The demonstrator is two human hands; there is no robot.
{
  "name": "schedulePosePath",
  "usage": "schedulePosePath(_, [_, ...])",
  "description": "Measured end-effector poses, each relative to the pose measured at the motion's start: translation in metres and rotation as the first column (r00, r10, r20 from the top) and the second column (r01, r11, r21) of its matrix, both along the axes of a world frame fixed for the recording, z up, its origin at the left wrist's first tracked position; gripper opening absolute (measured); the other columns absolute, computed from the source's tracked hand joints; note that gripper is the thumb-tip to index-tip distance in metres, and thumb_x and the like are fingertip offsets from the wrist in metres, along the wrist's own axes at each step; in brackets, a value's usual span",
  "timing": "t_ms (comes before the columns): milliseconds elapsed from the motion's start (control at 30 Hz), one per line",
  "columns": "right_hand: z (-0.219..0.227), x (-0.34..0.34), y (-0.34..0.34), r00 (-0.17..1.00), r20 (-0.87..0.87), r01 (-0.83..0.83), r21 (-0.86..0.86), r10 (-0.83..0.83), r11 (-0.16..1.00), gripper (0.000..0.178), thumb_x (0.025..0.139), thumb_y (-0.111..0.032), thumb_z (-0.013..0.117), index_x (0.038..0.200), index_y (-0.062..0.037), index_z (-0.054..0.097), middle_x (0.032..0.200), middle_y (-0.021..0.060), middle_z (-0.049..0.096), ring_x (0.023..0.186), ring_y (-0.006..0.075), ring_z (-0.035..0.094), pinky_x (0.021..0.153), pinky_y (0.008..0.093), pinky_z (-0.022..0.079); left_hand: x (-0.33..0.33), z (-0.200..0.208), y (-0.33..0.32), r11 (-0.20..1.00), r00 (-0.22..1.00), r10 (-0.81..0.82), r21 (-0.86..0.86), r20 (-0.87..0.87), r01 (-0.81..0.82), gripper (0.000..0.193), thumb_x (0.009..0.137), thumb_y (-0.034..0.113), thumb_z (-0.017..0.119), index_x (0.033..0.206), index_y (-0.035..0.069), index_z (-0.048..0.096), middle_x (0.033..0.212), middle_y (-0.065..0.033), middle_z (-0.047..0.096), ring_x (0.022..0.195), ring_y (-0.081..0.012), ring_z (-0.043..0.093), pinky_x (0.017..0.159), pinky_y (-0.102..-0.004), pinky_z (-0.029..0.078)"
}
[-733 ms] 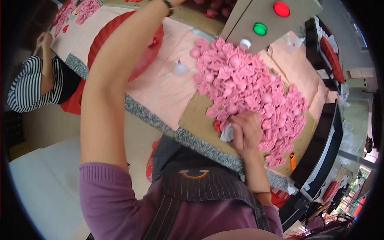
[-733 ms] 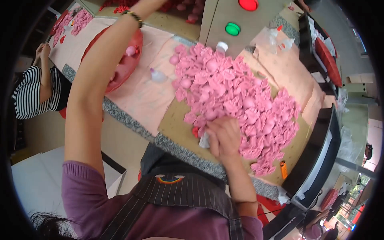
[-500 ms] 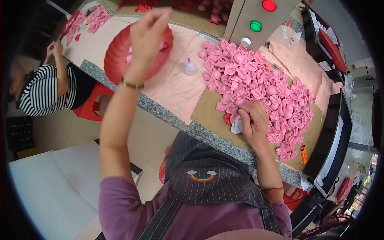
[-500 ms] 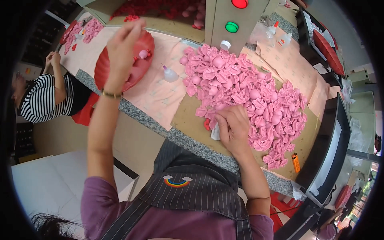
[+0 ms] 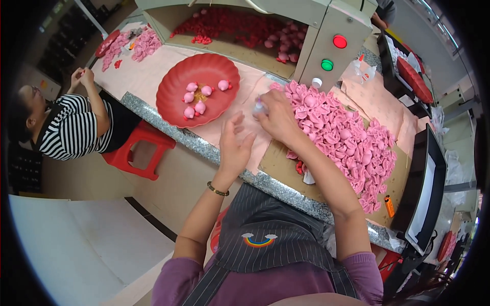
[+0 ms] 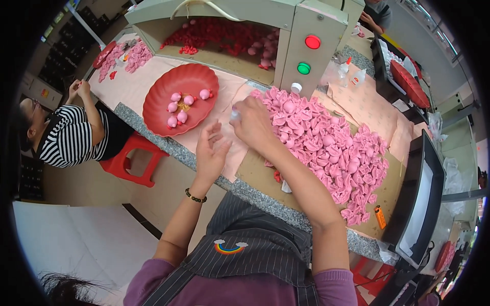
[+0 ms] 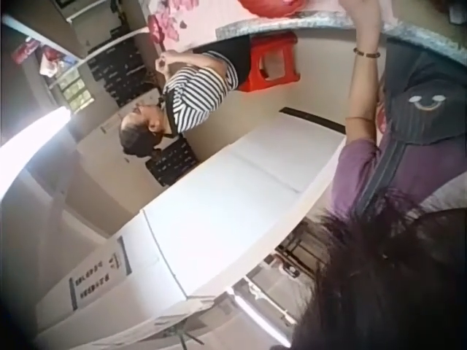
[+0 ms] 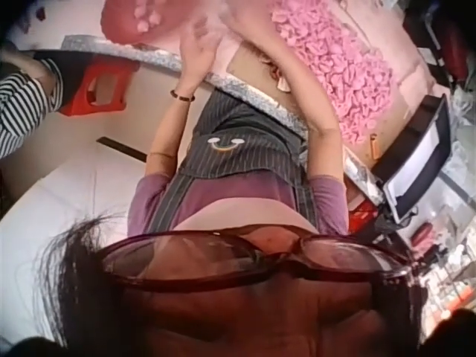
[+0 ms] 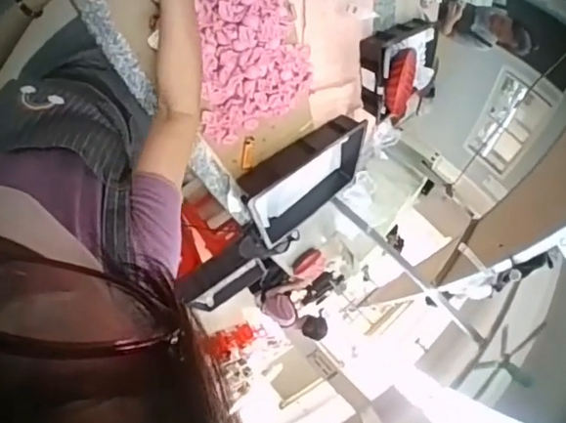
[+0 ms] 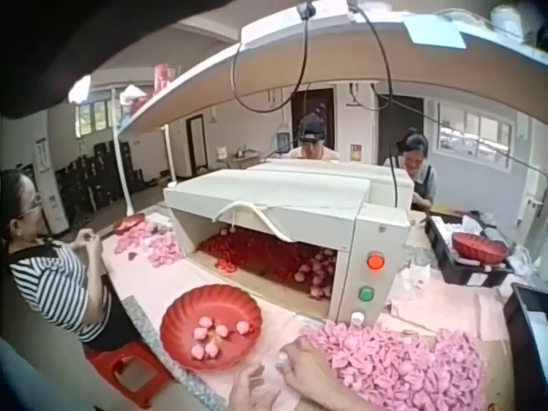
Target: Assembling small pink plastic toy parts using glue at a factory workbench.
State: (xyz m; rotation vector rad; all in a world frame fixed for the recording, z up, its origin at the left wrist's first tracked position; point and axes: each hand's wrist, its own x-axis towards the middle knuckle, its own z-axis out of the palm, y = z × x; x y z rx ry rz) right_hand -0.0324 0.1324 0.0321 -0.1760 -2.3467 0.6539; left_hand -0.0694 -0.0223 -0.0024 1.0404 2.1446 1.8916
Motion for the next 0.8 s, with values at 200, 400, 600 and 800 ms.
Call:
schedulePosePath(200, [0.02, 0.04, -0.021, 0.967, 0.243, -0.011, -0.264, 0.078, 0.964, 0.029, 0.067, -0.007, 0.065, 0.093, 0.0015, 0.056, 0.092, 0.0183, 0.054, 0.081, 0.0361, 0.056, 0.068, 0.0425, 0.046, 0.006, 0.004, 0.022, 0.976, 0.972, -0.217, 0.025, 0.089, 0.215, 0.062, 0.075, -0.011, 0.048, 0.134, -0.002, 0.032, 0.124, -0.0143, 0.046, 0.113, -0.0206, 0.047, 0.095, -0.0305, 0.04])
schedulePosePath(400, [0.025, 0.164, -0.036, 0.974, -0.224, -0.024, -0.225, -0.028, 0.974, 0.036, 0.068, 0.008, 0.066, 0.103, 0.0014, 0.058, 0.093, 0.0139, 0.058, 0.078, 0.0273, 0.058, 0.069, 0.034, 0.047, 0.069, 0.03, -0.001, 0.89, 0.756, -0.455, 0.221, 0.47, 0.399, 0.044, 0.083, -0.011, 0.049, 0.125, -0.002, 0.041, 0.106, -0.0138, 0.059, 0.092, -0.0157, 0.059, 0.084, -0.0267, 0.048])
schedulePosePath(600, [-0.007, 0.304, 0.01, 0.784, -0.114, 0.614, 0.001, -0.61, 0.789, 0.031, 0.068, 0.011, 0.061, 0.097, 0.0015, 0.059, 0.089, 0.0139, 0.058, 0.075, 0.0257, 0.056, 0.066, 0.0327, 0.046, 0.109, 0.012, 0.039, 0.635, 0.438, -0.675, 0.165, 0.594, 0.754, 0.037, 0.086, -0.004, 0.05, 0.122, -0.001, 0.042, 0.107, -0.0153, 0.06, 0.1, -0.0187, 0.059, 0.086, -0.0325, 0.05])
schedulePosePath(800, [0.003, 0.365, 0.057, 0.334, 0.296, 0.787, 0.434, -0.895, 0.438, 0.035, 0.065, 0.005, 0.049, 0.098, -0.0016, 0.058, 0.099, 0.0161, 0.056, 0.093, 0.0336, 0.052, 0.081, 0.0426, 0.041, 0.11, 0.012, 0.066, 0.734, 0.561, -0.588, 0.094, 0.582, 0.672, 0.033, 0.086, -0.003, 0.051, 0.118, 0.0, 0.046, 0.106, -0.0083, 0.06, 0.096, -0.0134, 0.057, 0.084, -0.0277, 0.047])
